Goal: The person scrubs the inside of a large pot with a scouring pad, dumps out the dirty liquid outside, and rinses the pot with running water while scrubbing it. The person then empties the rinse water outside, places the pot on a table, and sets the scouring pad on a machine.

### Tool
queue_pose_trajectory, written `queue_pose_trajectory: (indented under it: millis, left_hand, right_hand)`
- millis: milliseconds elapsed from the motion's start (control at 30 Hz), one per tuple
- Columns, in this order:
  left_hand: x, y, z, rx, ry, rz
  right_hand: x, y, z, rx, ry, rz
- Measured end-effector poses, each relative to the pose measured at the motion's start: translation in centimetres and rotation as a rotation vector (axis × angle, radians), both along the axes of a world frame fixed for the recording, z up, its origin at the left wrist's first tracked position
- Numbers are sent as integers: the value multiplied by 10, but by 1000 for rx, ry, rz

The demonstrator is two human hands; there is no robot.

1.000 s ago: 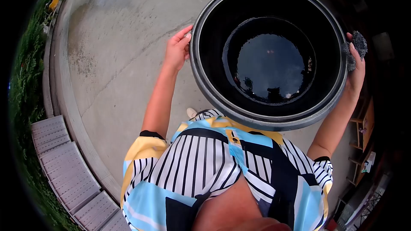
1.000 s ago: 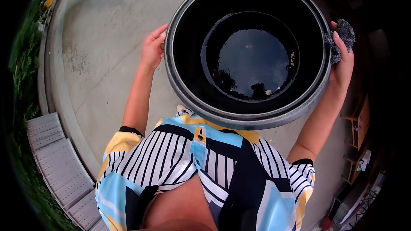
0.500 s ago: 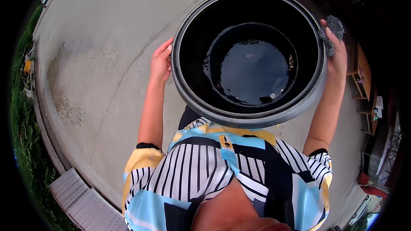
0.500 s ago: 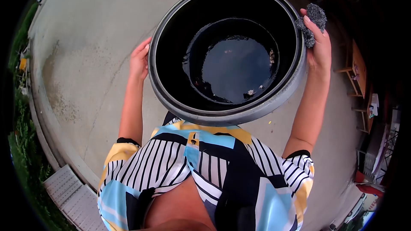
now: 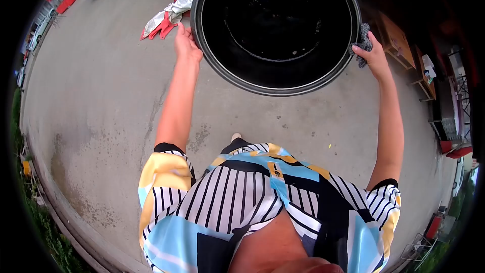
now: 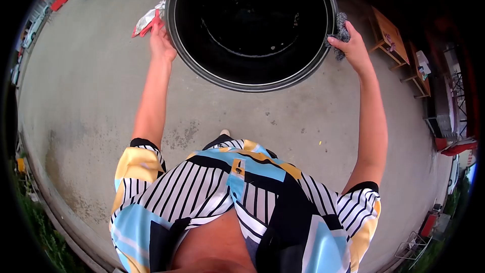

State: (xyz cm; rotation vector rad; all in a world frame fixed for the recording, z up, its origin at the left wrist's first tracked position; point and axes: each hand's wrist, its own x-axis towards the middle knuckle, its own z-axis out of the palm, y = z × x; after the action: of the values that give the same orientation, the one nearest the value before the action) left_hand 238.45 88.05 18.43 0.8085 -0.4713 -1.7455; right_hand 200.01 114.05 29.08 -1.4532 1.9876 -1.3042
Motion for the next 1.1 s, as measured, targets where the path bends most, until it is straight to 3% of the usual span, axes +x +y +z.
queue_pose_trajectory:
  millis: [100, 233, 467, 500, 567, 600, 633, 733, 933, 1100]
  left_hand:
    - [-25, -25, 47, -262, 214, 47]
    - [-52, -36, 113, -492, 447, -11]
    - [-70, -16, 188, -774, 630, 19]
    - [-71, -20, 191, -806, 659, 1]
    - [-66, -35, 189, -869, 708, -35]
    - [-62, -43, 184, -1080, 724, -166]
    - [-58, -51, 187, -1146, 860, -335]
    - [-53, -47, 201, -987, 699, -151]
    - [-47, -38, 212, -1017, 557, 5]
    - [-51, -25, 216, -1010, 435, 57]
  right_hand:
    - [-4, -9, 17, -35, 243, -161]
    - [-19, -22, 44, -319, 383, -365]
    - [-43, -28, 94, -673, 531, -432]
    - [-47, -31, 99, -693, 527, -459]
    - [-58, -32, 110, -704, 815, -532]
    - [-60, -31, 116, -710, 958, -570]
    - [-57, -32, 121, -772, 910, -568]
    - [-38, -32, 136, -925, 748, -530]
    - [-65, -36, 134, -927, 1059, -598]
    - [-63, -28, 127, -973, 874, -557]
